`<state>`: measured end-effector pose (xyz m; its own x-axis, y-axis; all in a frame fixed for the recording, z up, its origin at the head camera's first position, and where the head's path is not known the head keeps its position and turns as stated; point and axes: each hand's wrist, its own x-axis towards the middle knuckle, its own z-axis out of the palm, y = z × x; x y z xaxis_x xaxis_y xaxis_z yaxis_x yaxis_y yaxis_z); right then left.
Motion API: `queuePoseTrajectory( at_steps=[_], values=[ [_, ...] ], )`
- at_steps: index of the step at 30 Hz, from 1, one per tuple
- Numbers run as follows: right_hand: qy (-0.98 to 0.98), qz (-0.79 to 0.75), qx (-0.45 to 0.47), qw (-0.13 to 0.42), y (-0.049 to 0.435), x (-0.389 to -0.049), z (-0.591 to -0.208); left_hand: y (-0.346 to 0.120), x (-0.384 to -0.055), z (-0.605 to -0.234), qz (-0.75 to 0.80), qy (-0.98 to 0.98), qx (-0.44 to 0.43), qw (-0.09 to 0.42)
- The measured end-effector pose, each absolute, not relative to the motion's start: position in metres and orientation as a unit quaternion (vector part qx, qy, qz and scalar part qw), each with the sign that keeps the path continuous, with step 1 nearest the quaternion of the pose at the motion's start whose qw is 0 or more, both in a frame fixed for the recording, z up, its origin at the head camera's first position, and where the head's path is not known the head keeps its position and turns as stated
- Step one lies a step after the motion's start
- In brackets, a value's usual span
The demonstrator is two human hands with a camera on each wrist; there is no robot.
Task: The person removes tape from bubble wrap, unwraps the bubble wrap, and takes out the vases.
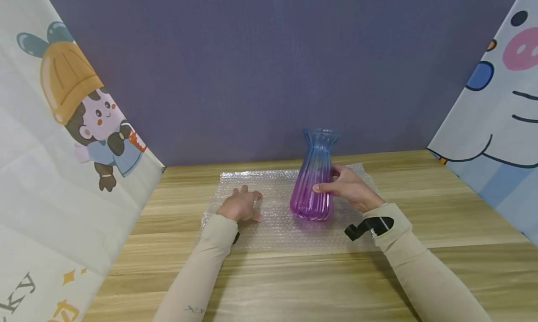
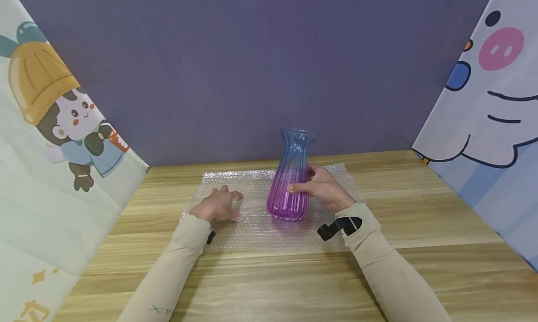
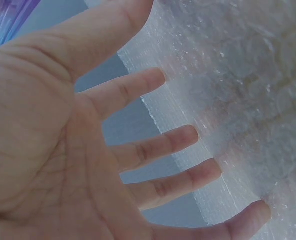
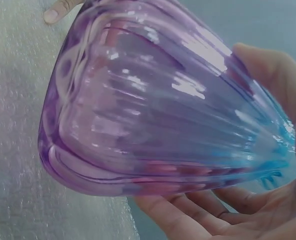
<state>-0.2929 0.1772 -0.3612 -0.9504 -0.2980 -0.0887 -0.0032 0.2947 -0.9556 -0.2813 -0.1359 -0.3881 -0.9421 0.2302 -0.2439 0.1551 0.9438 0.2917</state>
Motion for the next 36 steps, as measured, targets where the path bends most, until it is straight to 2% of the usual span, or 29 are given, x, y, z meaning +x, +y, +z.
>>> queuePoseTrajectory(
  at_steps=[36],
  values=[
    [0.826, -0.558, -0.067, 0.043, 0.183, -0.286, -0.345, -0.146, -0.277, -0.384, 0.143, 0.974, 0.098, 0.146]
  ],
)
